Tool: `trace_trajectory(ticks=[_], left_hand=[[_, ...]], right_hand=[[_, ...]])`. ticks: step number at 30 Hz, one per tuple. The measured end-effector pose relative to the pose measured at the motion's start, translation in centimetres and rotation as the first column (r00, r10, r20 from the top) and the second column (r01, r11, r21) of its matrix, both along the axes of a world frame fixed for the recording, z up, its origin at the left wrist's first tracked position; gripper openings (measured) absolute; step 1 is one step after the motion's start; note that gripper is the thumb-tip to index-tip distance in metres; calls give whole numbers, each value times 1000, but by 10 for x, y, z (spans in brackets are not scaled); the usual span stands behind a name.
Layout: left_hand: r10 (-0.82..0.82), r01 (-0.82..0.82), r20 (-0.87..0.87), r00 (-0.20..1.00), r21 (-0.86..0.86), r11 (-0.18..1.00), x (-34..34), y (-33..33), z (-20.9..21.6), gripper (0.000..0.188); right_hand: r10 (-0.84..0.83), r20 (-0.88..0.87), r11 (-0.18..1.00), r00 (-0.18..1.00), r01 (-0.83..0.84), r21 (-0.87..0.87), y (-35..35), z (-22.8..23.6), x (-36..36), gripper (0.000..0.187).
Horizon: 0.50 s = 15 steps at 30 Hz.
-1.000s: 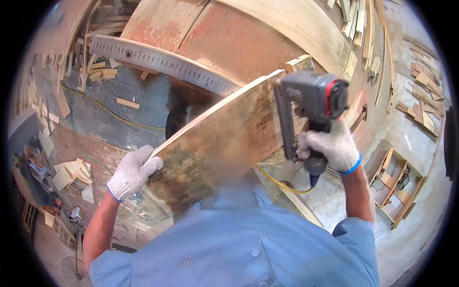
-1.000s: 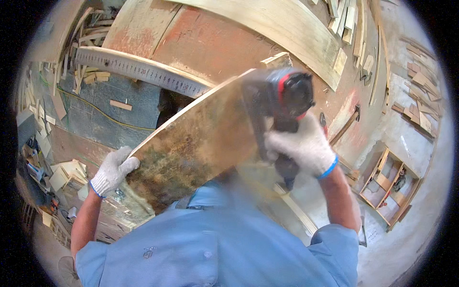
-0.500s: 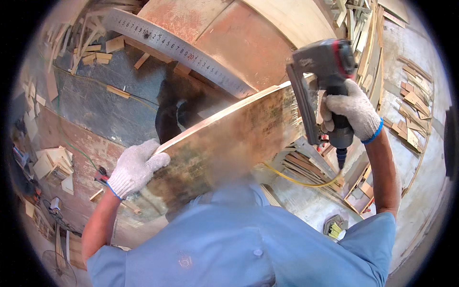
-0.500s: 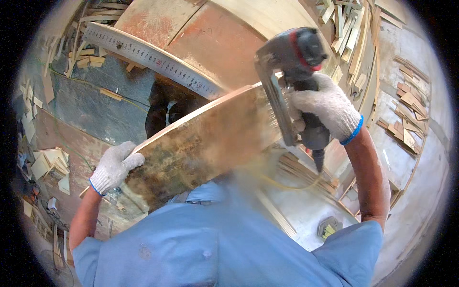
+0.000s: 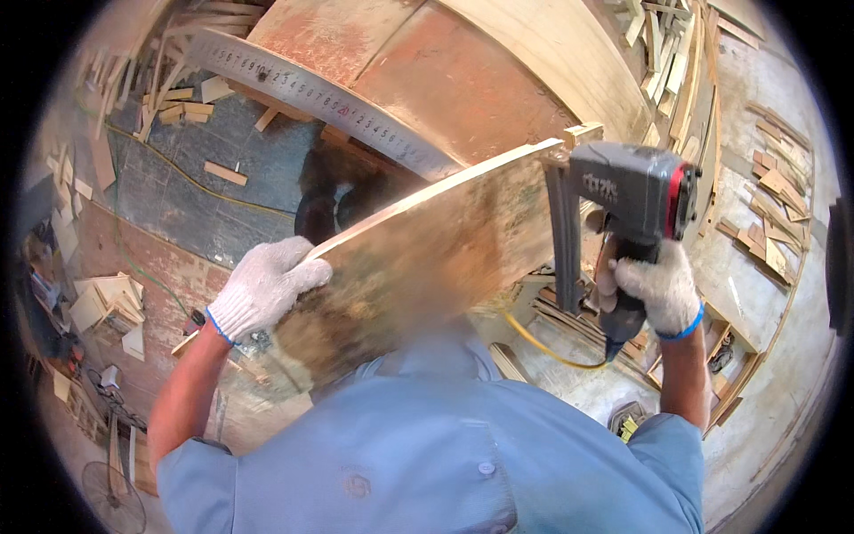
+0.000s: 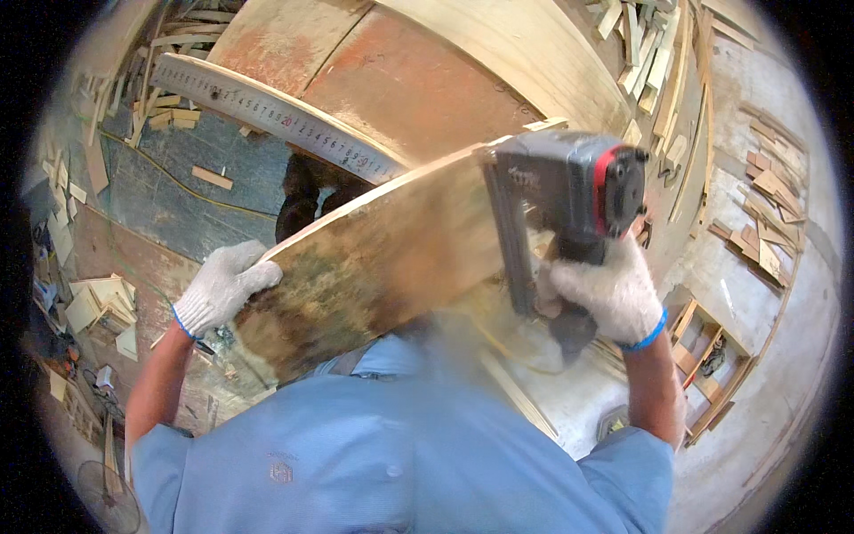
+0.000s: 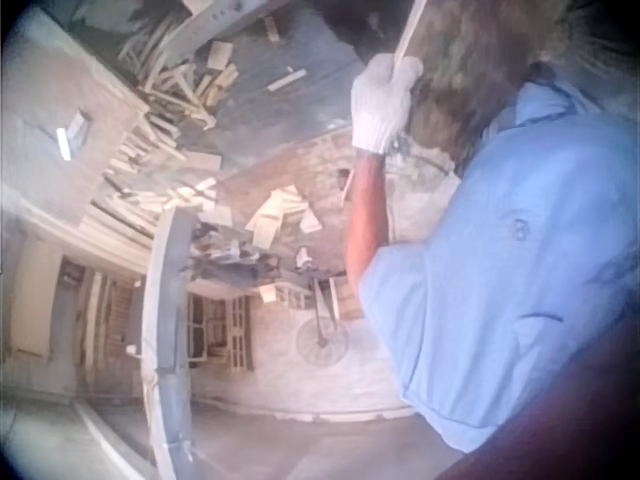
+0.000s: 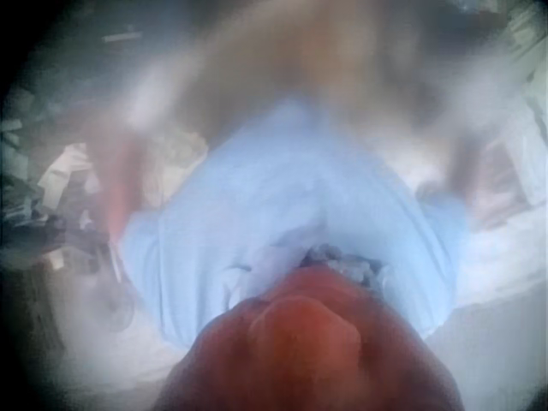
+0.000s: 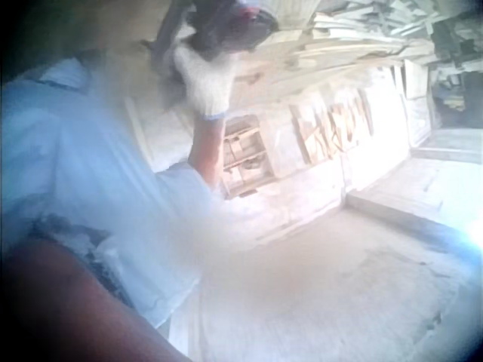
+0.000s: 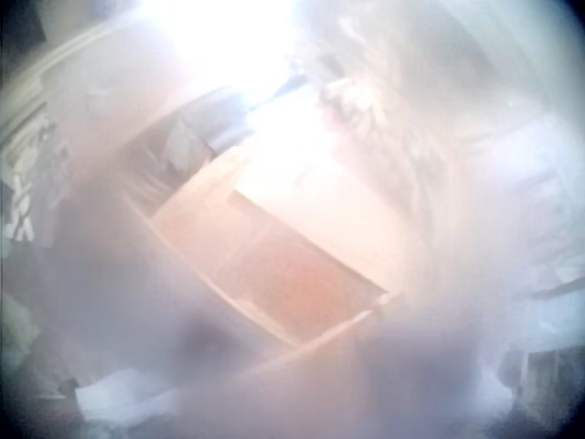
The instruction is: The person assembles a wooden frame by placing small wooden pieces onto a larger board and securing them with a nail gun. They repeatedly pick up pieces, align them, and fasten them in place.
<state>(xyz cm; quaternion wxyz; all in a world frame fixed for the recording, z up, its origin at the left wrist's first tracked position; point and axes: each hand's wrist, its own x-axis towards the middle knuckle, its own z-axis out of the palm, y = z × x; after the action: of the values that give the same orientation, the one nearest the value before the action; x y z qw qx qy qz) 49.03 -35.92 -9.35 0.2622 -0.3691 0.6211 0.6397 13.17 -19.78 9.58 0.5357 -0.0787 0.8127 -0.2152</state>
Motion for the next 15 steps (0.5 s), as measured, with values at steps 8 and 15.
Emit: trace_trajectory(ticks=[8, 15], left_hand=[[-41, 41, 25, 999, -13, 999, -25, 7, -5, 48], [26, -27, -13, 1000, -30, 999, -21, 16, -8, 47]], right_hand=[[163, 22, 986, 986, -164, 26, 28, -52, 26, 38], [67, 98, 996, 993, -61, -60, 47, -64, 17, 41]])
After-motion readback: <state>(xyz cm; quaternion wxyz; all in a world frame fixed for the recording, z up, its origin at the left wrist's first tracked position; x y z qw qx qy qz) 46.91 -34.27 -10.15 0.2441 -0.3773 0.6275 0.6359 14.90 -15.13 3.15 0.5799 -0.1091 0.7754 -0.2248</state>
